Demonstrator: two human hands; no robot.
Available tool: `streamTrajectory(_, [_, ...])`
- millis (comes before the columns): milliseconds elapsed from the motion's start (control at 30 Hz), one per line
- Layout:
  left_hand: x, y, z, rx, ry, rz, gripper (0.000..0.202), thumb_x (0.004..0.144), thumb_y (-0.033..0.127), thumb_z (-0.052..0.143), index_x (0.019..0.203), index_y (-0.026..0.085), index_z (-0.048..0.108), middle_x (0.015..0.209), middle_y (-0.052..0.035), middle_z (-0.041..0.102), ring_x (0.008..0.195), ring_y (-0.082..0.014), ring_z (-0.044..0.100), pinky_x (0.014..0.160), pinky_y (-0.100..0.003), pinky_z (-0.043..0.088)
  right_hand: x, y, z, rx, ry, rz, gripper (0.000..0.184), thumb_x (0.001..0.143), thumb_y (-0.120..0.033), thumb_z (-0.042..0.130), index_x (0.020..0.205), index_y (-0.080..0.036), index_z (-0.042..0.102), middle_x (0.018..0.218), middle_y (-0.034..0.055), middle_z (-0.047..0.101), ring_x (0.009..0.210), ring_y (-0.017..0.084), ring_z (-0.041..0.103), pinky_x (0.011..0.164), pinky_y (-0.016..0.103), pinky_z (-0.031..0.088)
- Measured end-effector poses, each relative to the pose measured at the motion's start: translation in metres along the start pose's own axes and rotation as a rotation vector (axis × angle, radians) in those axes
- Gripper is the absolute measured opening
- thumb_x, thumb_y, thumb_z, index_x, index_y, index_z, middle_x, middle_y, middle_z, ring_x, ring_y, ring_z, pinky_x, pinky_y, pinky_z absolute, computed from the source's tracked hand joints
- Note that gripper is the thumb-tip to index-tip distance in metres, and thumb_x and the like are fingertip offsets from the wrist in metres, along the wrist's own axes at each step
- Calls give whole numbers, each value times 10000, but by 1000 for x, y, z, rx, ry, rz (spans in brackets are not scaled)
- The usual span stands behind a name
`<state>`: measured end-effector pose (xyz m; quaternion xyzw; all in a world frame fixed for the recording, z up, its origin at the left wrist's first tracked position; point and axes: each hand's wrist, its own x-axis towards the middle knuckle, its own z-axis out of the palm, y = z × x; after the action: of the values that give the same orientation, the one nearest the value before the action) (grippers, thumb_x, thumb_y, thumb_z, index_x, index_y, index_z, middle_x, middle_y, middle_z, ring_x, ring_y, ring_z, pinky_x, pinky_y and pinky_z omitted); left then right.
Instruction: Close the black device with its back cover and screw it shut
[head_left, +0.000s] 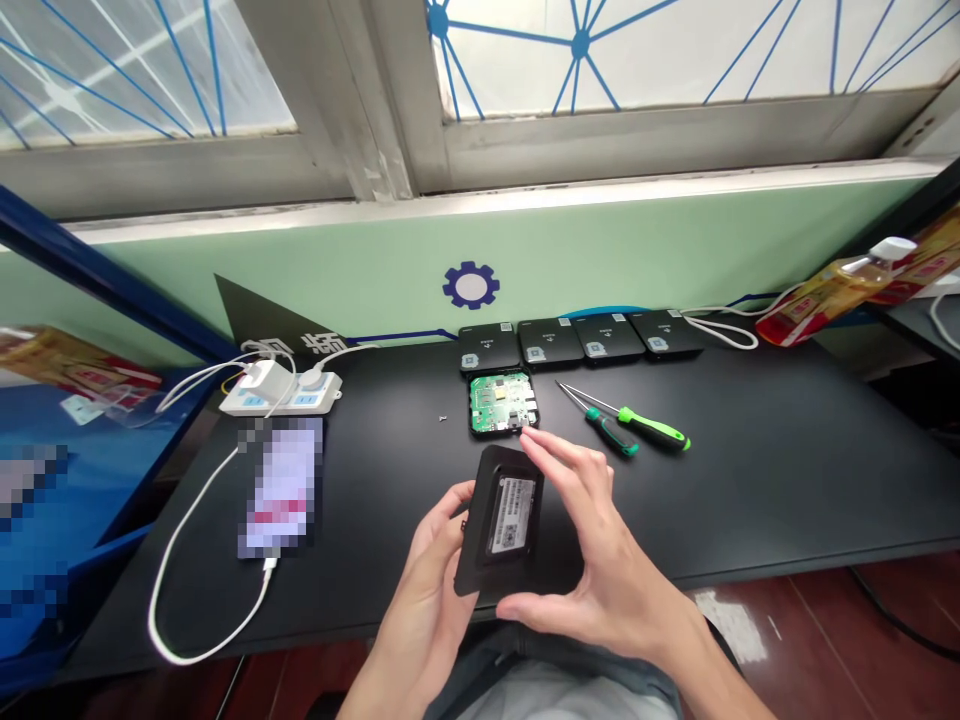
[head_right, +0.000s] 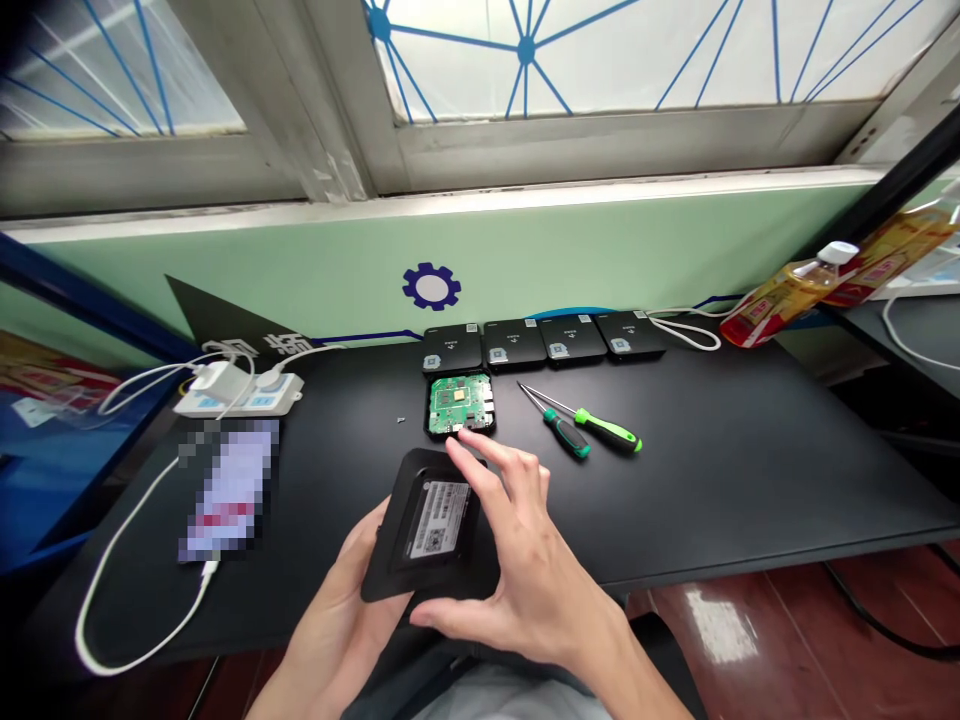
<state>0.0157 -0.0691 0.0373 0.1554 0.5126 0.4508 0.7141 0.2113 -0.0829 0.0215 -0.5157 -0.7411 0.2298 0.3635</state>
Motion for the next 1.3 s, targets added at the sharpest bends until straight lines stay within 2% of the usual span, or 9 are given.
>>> streamTrajectory(133, [7,-9,-3,27,-51,4,604,778,484,1001,1242,216,723,1284,-105,799,1144,-312,781,901,-326,632,3,4,2,-79,-6,-77,1173,893,-445,896,1803,-283,175,1672,168,515,1475,374,522,1201,572,450])
streamTrajectory(267, [9,-14,0,33,-123,59,552,786,445,1004,1170,216,679,1213,-101,792,1137,-307,771,942,-340,615,4,11,5,-67,41,-195,1103,896,-319,855,1795,-244,219,1666,189,521,1496,368,512,1218,566,424])
streamTrajectory(400, [6,-13,11,135,-194,167,465,903,522,896,1170,197,697,1127,-114,801,1033,-278,769,960,-366,601,2,19,7,377,97,26,1155,743,-399,997,1736,-357,408,1641,125,565,1486,390,541,1255,571,419])
streamTrajectory(533, [17,-11,8,712,-123,607,305,1104,466,637,1267,228,736,1202,-116,795,1147,-302,737,1060,-432,554,-1,22,3,1121,101,358,937,760,-631,966,1579,-309,645,1617,141,632,1480,405,593,1237,558,476])
streamTrajectory(633, [39,-14,0,1237,-99,994,357,1136,297,545,1466,252,673,1517,-128,689,1449,-347,601,1215,-519,459,-1,18,-3,1484,124,491,820,841,-822,797,1459,-286,743,1543,146,704,1428,387,651,1244,566,468])
streamTrajectory(700, [53,-17,-4,1462,-140,1101,474,1145,223,496,1616,236,549,1698,-141,543,1594,-345,471,1275,-539,413,1,16,-6,1623,125,542,828,859,-887,720,1434,-293,763,1511,127,733,1393,360,678,1239,535,471])
streamTrajectory(800, [68,-23,-7,1625,-165,1145,578,1159,206,477,1730,216,383,1794,-158,411,1662,-329,381,1306,-539,390,4,14,-8,1722,93,577,822,870,-899,698,1406,-283,787,1477,110,760,1310,302,721,1193,435,502])
streamTrajectory(900, [73,-25,-7,1675,-152,1157,616,1168,236,485,1757,191,312,1796,-176,402,1670,-333,366,1313,-553,372,5,16,-8,1777,37,603,907,899,-929,622,1437,-215,773,1421,145,784,1204,265,749,1116,383,536])
streamTrajectory(1300, [46,-32,-16,1599,-218,1121,436,1151,167,483,1578,229,543,1693,-111,545,1548,-305,482,1235,-517,410,5,17,-7,1832,44,653,991,936,-965,488,1472,-170,738,1385,178,788,1087,252,762,978,366,574])
